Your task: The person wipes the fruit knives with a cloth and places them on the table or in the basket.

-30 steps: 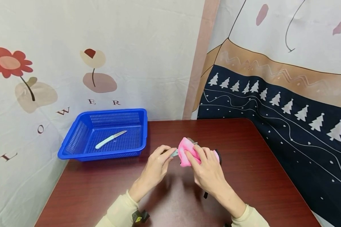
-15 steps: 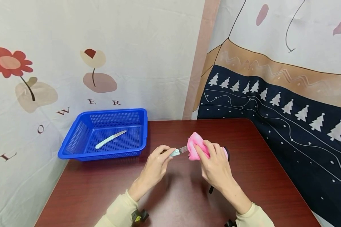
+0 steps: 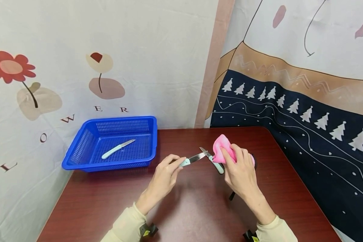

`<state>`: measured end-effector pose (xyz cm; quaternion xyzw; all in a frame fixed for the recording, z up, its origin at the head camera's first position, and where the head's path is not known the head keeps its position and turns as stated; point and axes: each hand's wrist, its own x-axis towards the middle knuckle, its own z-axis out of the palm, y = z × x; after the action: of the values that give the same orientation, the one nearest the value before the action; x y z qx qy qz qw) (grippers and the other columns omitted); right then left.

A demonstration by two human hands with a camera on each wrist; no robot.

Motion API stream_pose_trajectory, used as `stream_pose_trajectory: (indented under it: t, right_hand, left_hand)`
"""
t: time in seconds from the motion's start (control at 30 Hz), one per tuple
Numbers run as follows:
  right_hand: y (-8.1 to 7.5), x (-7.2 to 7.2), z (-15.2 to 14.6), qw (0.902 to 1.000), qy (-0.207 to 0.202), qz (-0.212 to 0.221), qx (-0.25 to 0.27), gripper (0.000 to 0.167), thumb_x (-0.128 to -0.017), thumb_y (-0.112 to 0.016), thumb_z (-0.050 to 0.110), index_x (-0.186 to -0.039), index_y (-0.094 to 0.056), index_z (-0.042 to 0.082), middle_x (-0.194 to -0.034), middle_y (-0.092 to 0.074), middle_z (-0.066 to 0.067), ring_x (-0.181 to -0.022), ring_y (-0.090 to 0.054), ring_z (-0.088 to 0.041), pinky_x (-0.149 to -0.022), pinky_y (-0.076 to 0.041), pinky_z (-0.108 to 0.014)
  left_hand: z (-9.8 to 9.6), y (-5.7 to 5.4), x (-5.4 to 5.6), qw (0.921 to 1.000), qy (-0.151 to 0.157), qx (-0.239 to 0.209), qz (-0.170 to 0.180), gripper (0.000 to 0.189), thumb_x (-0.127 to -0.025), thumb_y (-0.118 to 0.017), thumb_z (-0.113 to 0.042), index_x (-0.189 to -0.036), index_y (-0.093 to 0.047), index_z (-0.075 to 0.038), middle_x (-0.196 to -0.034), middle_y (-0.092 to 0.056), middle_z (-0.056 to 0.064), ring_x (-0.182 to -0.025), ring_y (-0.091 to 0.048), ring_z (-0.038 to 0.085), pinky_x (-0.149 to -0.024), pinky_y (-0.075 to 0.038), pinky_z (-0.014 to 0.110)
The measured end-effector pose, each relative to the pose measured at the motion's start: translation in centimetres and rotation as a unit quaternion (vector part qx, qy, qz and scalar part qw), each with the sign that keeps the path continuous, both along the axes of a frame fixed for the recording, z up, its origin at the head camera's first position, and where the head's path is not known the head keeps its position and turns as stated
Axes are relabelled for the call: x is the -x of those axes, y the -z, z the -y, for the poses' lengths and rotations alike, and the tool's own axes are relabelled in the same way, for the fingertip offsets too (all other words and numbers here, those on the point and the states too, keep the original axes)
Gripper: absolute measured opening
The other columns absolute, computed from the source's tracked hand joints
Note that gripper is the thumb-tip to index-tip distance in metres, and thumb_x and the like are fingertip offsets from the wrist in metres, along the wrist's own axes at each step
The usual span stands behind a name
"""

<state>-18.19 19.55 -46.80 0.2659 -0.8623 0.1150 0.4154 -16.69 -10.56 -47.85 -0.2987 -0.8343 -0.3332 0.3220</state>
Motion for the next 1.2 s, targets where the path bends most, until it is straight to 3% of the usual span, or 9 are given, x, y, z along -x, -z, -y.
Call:
stream_pose_trajectory:
  t: [0.13,0.23,0.33,0.47,0.73,0.97,1.2]
  right_hand:
    - [0.0,0.0,0.4,0.9995,-0.021,-0.018,0.017,0.047,-0.094,-0.067,0.008,-0.140,-0.073,0.005,-0.134,-0.065,-0.030,-0.105,-0.061,-0.046,-0.082,-0.051,-0.058]
    - [0.1,-0.3,1.2,0.9984,-0.042,-0.032,0.023,0.041,-0.102,-0.060,0.013,-0.140,-0.075,0.006,-0.132,-0.067,-0.029,-0.103,-0.061,-0.044,-0.080,-0.051,-0.056]
    - [0.3,-0.6,2.1,0.9974,-0.062,-0.033,0.016,0.041,-0.109,-0.052,0.018,-0.142,-0.075,0.008,-0.132,-0.067,-0.028,-0.102,-0.060,-0.042,-0.079,-0.051,-0.054]
    - [0.7,-1.0,3.3,0.9965,-0.079,-0.025,-0.013,0.045,-0.109,-0.046,0.019,-0.143,-0.074,0.010,-0.134,-0.068,-0.026,-0.106,-0.061,-0.040,-0.083,-0.054,-0.053]
    - [1.3,-1.7,5.2,0.9936,-0.090,-0.018,-0.066,0.043,-0.109,-0.047,0.019,-0.142,-0.074,0.013,-0.137,-0.069,-0.021,-0.108,-0.064,-0.038,-0.085,-0.056,-0.054]
    - [1.7,-1.8,5.8,0.9927,-0.091,-0.027,-0.075,0.044,-0.105,-0.046,0.013,-0.140,-0.074,0.013,-0.137,-0.070,-0.019,-0.104,-0.063,-0.037,-0.079,-0.053,-0.053]
    - [1.6,-1.8,5.3,0.9942,-0.071,-0.006,-0.081,0.046,-0.107,-0.044,0.018,-0.143,-0.072,0.014,-0.139,-0.068,-0.020,-0.110,-0.063,-0.037,-0.082,-0.057,-0.056]
  left_hand:
    - [0.0,0.0,0.0,1.0000,-0.003,0.001,0.001,0.041,-0.086,-0.088,0.013,-0.125,-0.082,0.001,-0.106,-0.075,0.012,-0.094,-0.074,0.024,-0.080,-0.064,0.036]
    - [-0.1,0.0,0.0,1.0000,-0.007,0.003,0.001,0.040,-0.086,-0.088,0.012,-0.125,-0.082,0.001,-0.106,-0.075,0.012,-0.094,-0.074,0.024,-0.080,-0.065,0.036]
    - [-0.2,0.0,0.0,0.9999,-0.011,0.004,0.000,0.040,-0.086,-0.088,0.012,-0.124,-0.082,0.001,-0.105,-0.075,0.011,-0.093,-0.074,0.024,-0.080,-0.065,0.036]
    - [-0.4,0.0,0.0,0.9999,-0.010,0.004,-0.001,0.039,-0.087,-0.088,0.013,-0.124,-0.083,0.001,-0.105,-0.075,0.011,-0.094,-0.075,0.024,-0.081,-0.066,0.036]
    - [-0.7,0.0,0.0,0.9999,-0.013,0.008,0.006,0.034,-0.089,-0.086,0.013,-0.121,-0.083,0.000,-0.104,-0.075,0.011,-0.095,-0.076,0.024,-0.081,-0.067,0.035]
    - [-0.7,0.0,-0.1,0.9997,-0.020,0.016,0.000,0.035,-0.086,-0.083,0.017,-0.116,-0.083,-0.002,-0.105,-0.075,0.012,-0.096,-0.076,0.027,-0.082,-0.067,0.037]
    - [-0.8,0.0,-0.1,0.9999,-0.008,0.000,0.007,0.035,-0.089,-0.086,0.013,-0.121,-0.083,0.000,-0.105,-0.075,0.012,-0.097,-0.075,0.026,-0.081,-0.067,0.036]
